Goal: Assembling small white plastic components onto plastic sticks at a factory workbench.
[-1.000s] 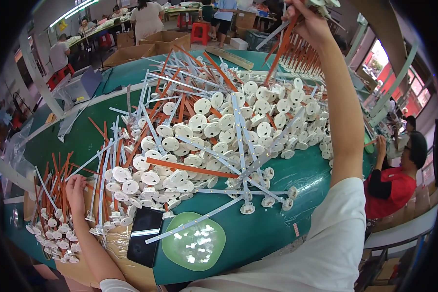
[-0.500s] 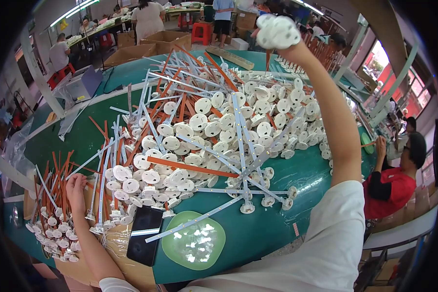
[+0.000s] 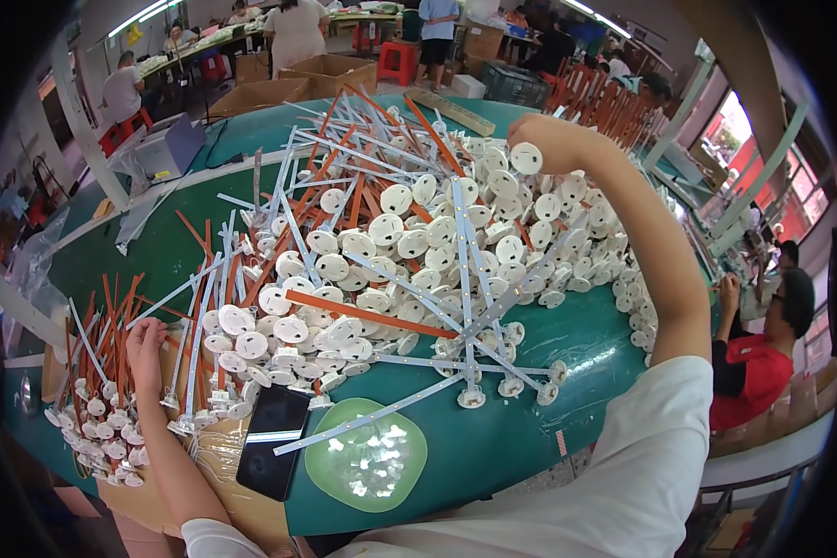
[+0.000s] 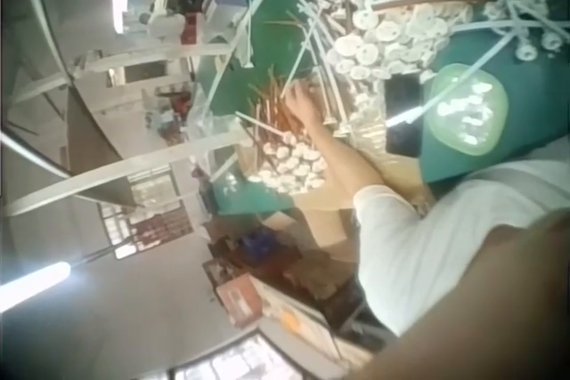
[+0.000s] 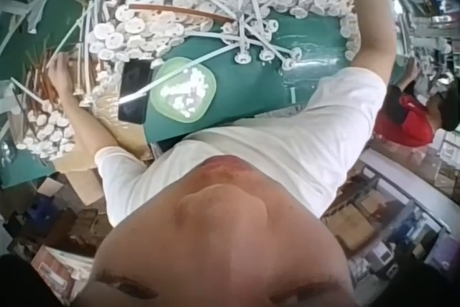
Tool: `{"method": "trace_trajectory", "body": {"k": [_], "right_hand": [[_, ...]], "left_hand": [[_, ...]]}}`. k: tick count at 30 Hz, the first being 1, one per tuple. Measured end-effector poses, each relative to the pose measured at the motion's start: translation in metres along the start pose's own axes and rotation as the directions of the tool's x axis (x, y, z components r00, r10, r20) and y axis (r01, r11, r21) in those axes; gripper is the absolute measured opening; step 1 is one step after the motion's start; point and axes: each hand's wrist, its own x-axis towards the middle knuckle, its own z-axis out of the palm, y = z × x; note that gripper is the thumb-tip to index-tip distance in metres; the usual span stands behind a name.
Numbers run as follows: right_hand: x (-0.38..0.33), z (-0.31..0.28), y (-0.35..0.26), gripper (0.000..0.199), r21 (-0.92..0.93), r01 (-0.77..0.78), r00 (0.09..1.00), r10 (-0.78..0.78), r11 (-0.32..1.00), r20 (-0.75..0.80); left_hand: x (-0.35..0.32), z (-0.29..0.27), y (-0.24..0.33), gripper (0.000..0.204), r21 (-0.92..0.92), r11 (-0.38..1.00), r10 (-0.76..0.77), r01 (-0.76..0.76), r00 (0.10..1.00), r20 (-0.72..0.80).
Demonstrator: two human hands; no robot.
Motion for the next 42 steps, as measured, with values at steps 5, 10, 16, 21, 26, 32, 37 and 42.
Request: {"method": "trace_trajectory", "body": {"k": [5,10,16,21,26,32,37,42], "right_hand": [[-0.006,-0.003,0.010,0.023,0.016,0.146,0.987,-0.145,0.989,-0.068],[0.000,0.004,0.016,0.024,-0.069,0.103,0.995,-0.103,0.992,0.007],[0.000,-0.006,-0.031,0.028,-0.397,0.159,0.958,-0.238,0.904,-0.158],[0.015,-0.015,-0.053,0.058,-0.210,0.066,0.996,-0.053,0.975,0.067],[0.031,-0.025,-0.050,0.072,-0.133,-0.046,0.999,0.046,0.990,-0.002],[0.046,-0.049,-0.067,0.050,-0.477,-0.434,0.901,0.375,0.765,-0.217],[0.060,-0.012,-0.055,0.053,-0.270,-0.616,0.780,0.621,0.740,-0.079],[0.069,0.054,-0.012,0.062,0.286,-0.645,0.746,0.500,0.709,0.440]], "left_hand": [[-0.001,0.003,0.002,0.013,-0.005,1.000,-0.011,0.011,1.000,-0.012],[0.002,0.002,0.000,0.014,0.003,1.000,-0.016,0.016,1.000,-0.004],[0.004,-0.003,-0.004,0.014,-0.007,0.999,-0.038,0.038,0.999,-0.020],[0.010,0.000,-0.009,0.018,-0.035,0.999,-0.024,0.023,0.999,-0.034],[0.012,0.002,-0.007,0.018,-0.068,0.997,-0.034,0.032,0.999,-0.026],[0.012,0.005,-0.005,0.019,-0.041,0.999,-0.003,0.002,1.000,-0.025],[0.009,0.006,-0.001,0.021,-0.011,1.000,-0.002,0.002,1.000,-0.014],[0.007,0.007,0.000,0.019,-0.018,1.000,-0.003,0.002,0.999,-0.053]]}}
